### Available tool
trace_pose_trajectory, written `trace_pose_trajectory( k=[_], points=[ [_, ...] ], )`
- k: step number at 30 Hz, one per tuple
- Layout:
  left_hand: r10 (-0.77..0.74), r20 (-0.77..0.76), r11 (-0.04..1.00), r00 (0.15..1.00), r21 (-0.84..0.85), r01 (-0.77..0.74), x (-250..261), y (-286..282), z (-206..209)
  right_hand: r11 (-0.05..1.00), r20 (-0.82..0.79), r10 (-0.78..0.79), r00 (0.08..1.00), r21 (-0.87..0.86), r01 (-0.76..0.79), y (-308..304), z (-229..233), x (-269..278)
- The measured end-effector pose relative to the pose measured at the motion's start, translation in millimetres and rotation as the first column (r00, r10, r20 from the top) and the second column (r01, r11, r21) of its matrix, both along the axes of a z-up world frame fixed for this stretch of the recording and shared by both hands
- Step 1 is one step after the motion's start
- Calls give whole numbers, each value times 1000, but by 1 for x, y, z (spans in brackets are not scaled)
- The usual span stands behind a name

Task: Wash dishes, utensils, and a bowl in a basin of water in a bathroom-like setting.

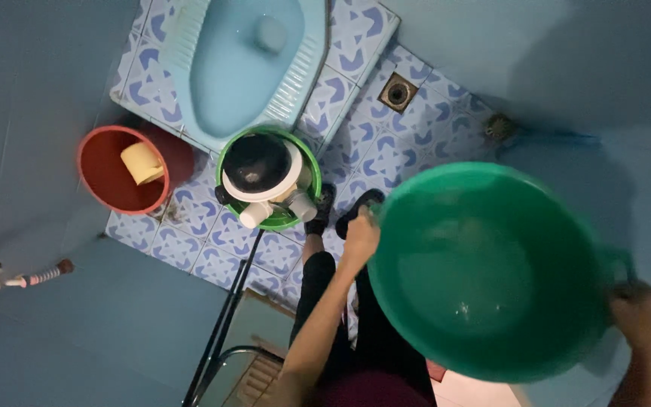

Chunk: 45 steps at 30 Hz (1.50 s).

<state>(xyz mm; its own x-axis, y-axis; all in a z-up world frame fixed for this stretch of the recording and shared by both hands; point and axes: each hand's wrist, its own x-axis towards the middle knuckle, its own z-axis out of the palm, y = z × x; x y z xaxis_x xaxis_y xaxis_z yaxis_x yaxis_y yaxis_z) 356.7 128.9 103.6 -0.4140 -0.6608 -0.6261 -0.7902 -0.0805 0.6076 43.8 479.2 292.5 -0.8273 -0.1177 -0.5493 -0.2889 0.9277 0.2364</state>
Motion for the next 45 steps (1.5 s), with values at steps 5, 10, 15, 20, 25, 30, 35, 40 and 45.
trace_pose_trajectory(
  k=[5,10,15,20,25,30,35,40,45],
  points=[
    [-150,-174,969,973,-219,111,-20,-27,-94,994,40,-108,993,-7,108,-25,-47,-40],
    [-158,-71,975,985,-172,144,-49,-83,-97,965,212,-175,961,-157,210,-93,-51,-65],
    [-217,-51,941,975,-275,195,-64,-103,-147,956,157,-39,987,-281,83,-109,-83,-83],
    [-85,196,985,977,163,53,-92,-121,-140,993,155,-75,985,-79,88,-149,-121,-125],
    [-145,201,989,969,-7,149,-113,-120,-152,993,103,111,988,19,-114,-142,-182,-161],
    [-126,287,992,950,26,123,-117,-120,-148,990,108,130,986,-63,-123,-179,-163,-159],
    [-94,229,994,969,-27,103,-108,-113,-161,998,159,-5,987,67,-6,-192,-193,-169],
    [-103,280,995,955,26,100,-111,-113,-170,996,190,-41,981,91,25,-208,-193,-177],
    [-47,279,998,959,55,32,-116,-112,-172,992,250,-16,968,124,-16,-220,-182,-187]
  ],
)
